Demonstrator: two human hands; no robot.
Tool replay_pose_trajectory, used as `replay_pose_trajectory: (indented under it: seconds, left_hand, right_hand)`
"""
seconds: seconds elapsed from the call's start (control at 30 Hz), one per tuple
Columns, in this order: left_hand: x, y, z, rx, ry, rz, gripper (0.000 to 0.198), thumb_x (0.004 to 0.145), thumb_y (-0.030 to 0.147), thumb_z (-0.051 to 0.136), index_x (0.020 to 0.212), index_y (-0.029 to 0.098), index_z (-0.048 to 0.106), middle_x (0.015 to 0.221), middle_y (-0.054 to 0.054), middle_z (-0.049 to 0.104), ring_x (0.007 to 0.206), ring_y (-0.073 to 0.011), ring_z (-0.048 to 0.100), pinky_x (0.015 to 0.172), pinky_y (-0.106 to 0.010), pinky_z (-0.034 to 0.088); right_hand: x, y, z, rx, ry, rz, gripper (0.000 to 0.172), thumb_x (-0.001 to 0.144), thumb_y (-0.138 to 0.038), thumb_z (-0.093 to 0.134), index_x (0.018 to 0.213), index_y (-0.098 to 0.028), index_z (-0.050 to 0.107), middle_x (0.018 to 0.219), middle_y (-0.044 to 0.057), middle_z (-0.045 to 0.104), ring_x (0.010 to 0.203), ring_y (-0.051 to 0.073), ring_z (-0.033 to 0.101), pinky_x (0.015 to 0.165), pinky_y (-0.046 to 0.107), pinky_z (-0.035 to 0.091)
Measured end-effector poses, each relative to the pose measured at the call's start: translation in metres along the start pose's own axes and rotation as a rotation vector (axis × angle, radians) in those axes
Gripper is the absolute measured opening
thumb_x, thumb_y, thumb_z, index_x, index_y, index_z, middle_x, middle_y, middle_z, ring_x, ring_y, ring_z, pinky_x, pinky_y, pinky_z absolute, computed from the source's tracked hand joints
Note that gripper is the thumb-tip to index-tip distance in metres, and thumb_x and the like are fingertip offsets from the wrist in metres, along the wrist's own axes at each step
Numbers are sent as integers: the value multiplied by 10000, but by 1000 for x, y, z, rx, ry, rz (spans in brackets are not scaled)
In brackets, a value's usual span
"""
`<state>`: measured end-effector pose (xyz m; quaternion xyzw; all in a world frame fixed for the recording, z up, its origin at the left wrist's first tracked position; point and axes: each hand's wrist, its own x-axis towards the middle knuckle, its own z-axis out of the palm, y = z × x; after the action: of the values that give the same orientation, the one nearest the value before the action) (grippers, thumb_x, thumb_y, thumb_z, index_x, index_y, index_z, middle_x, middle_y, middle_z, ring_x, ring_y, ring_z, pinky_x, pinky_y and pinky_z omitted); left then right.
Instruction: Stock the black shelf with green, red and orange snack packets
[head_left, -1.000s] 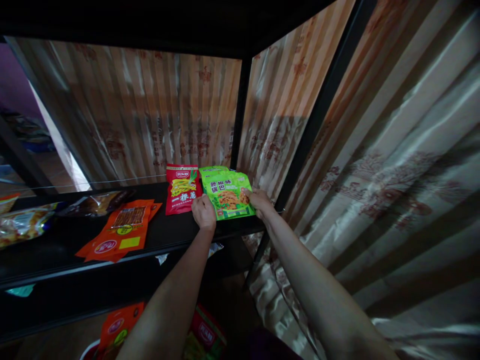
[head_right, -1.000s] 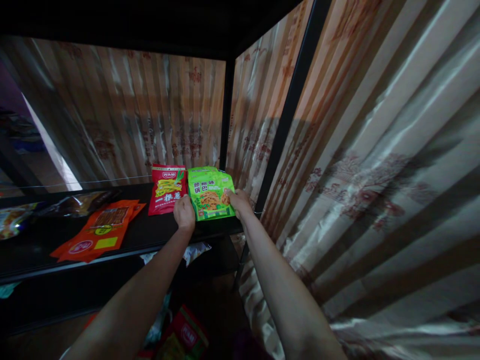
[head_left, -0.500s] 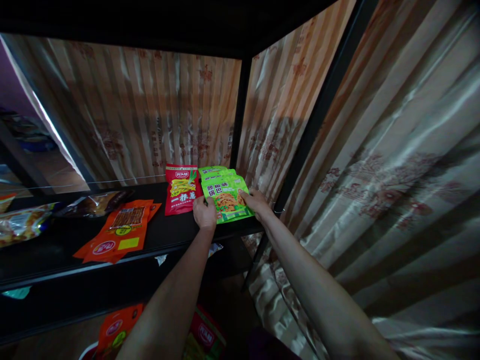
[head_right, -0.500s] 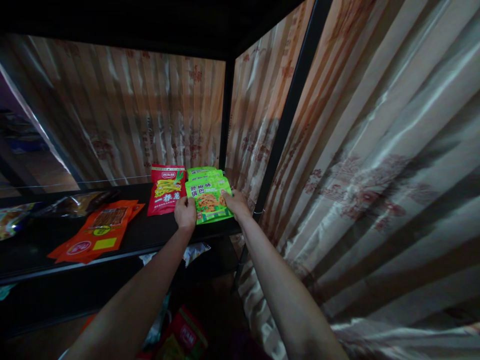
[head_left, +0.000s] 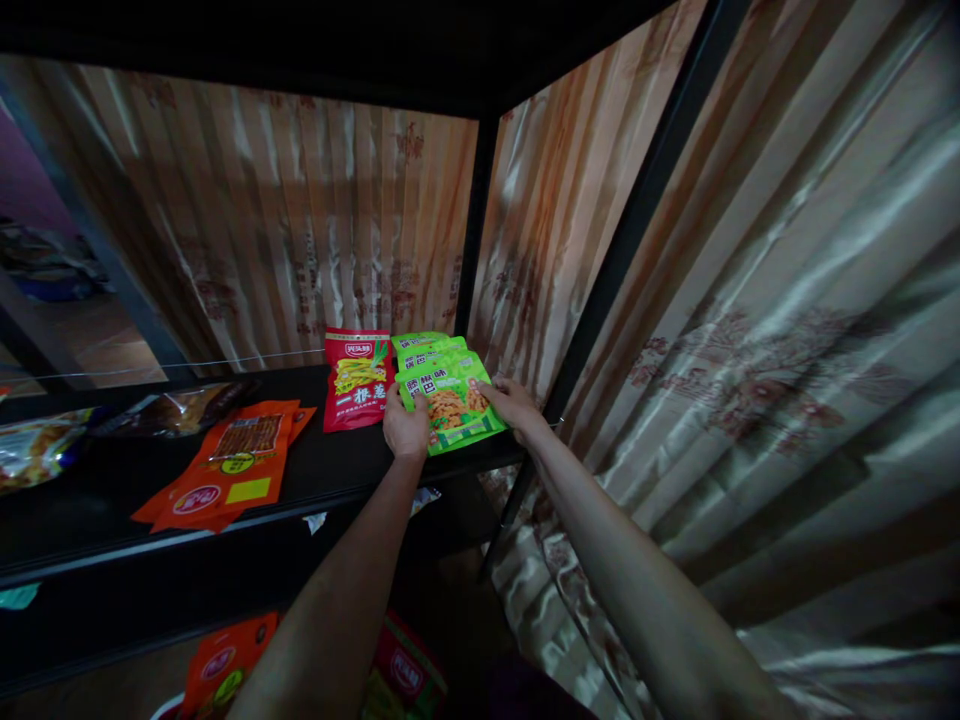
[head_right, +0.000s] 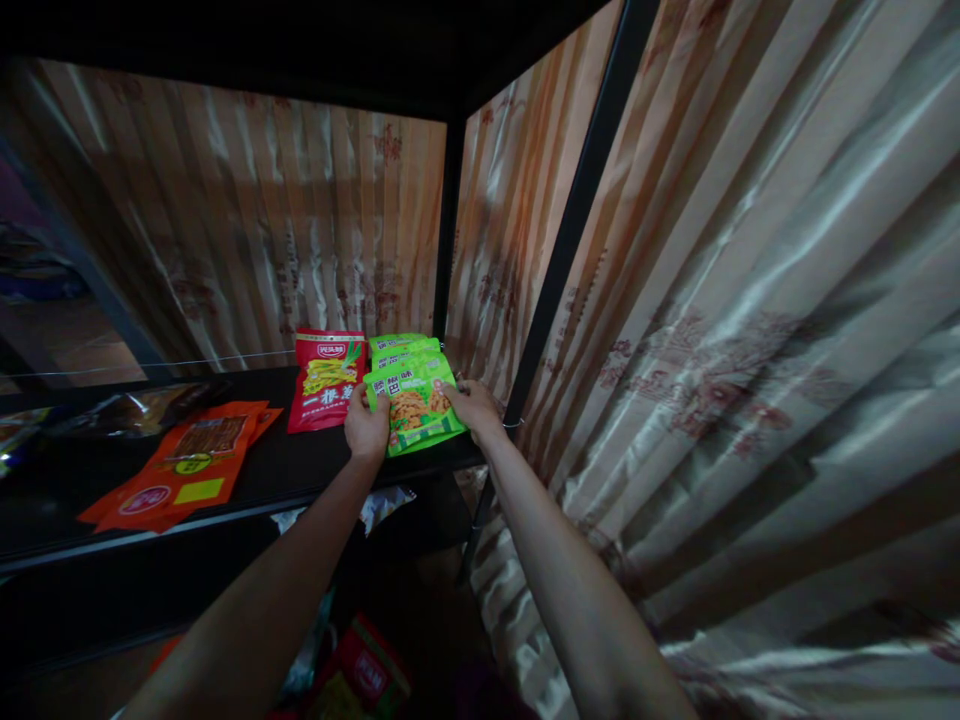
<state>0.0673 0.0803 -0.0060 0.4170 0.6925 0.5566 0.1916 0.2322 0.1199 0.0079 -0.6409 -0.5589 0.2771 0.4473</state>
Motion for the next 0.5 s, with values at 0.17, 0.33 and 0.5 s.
replay_pose_trajectory:
  seconds: [0.17,0.33,0.5]
  left_hand:
    - [3,-6,4,-36,7,24,416,805,308,545,1203,189,537,1043,-83,679,941,-212,634,825,-296,454]
    - [5,-11,8,-159,-3,81,430,817,294,528,1229,173,510,1017,-75,687,874,-175,643,814,-284,468]
    - [4,-8,6,-214,-3,87,434,830,253,493,1249,138,497,990,-80,699,873,-163,649,831,-272,466]
  right_hand:
    - [-7,2,1,0,-41,-50,343,736,-477,543,759,-154,656,665,16,656,598,146,580,510,219,404]
    - [-9,4,6,68,40,-56,346,767,-490,516,795,-169,644,655,16,655,620,167,592,524,230,425]
    - [-14,5,12,87,122,-106,358,843,-475,434,947,-181,610,751,28,664,739,186,603,604,240,464]
